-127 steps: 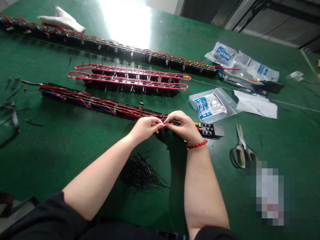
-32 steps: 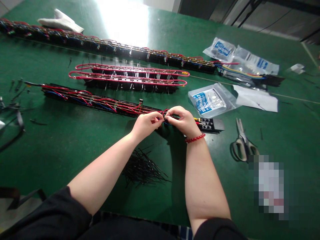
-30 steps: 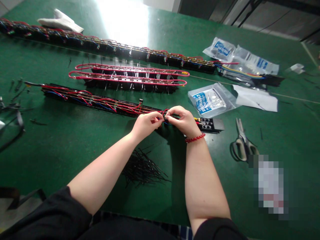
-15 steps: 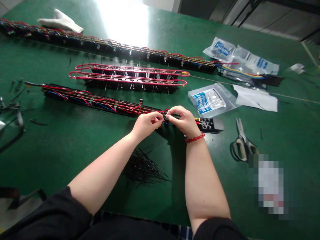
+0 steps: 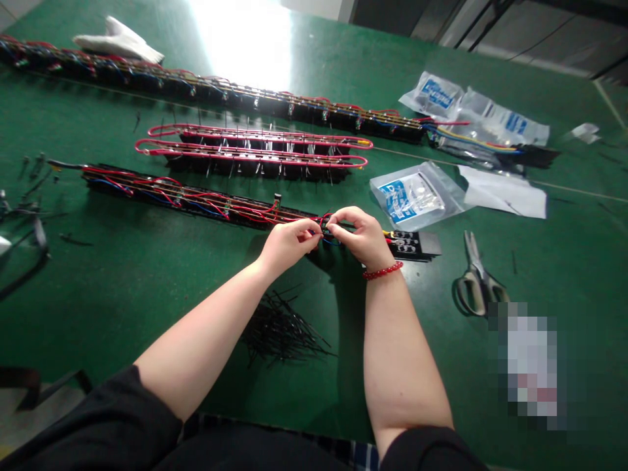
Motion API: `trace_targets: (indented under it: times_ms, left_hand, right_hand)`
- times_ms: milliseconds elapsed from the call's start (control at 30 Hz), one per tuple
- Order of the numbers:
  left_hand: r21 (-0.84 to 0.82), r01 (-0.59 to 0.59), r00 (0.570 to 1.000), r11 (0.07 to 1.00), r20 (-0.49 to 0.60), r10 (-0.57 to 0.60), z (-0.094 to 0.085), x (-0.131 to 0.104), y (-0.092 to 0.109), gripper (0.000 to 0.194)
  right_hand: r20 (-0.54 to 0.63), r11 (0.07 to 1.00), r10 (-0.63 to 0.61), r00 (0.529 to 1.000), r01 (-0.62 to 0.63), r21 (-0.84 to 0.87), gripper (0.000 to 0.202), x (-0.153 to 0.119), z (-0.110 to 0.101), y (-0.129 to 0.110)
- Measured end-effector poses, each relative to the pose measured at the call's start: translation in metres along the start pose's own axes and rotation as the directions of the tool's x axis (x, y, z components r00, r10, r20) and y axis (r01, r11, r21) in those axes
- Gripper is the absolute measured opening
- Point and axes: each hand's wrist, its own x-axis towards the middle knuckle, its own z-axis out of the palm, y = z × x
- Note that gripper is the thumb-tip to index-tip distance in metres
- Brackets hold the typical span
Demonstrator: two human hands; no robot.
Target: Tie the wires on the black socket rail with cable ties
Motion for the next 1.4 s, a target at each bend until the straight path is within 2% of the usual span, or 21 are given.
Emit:
trace_targets:
  times_ms: [1000,1100,1200,1300,1400]
  left_hand:
    - [0.02,-0.012,1.0,1.0,-0.002,0.012,0.001,0.0,-0.002,0.011]
    - [0.068,-0.057,0.998,0.996,-0.013,0.058,0.001,-0.002,-0.002,0.01]
    - [0.081,-0.149,0.987,0.985,-0.054,0.154,-0.001,-0.004,0.001,0.017]
    - [0.263,-0.272,0.937,0.926,-0.149,0.317,-0.006,-0.004,0.006,0.019]
    - [0.475,-0.354,0.883,0.806,-0.115,0.455,-0.009,-0.001,0.007,0.012]
  right_hand:
    - [-0.041,0.999,0.042,0.998,-0.041,0.029,0.011,0.0,0.001,0.001]
    - [-0.049,0.998,0.049,0.998,-0.047,0.047,0.01,0.0,0.002,0.0]
    - [-0.058,0.997,0.05,0.997,-0.047,0.058,0.009,-0.001,0.003,0.001]
    - [-0.049,0.998,0.038,0.998,-0.036,0.042,0.008,0.0,0.002,0.001]
    - [-0.052,1.0,-0.01,0.999,0.009,-0.004,0.007,-0.001,0.001,-0.004]
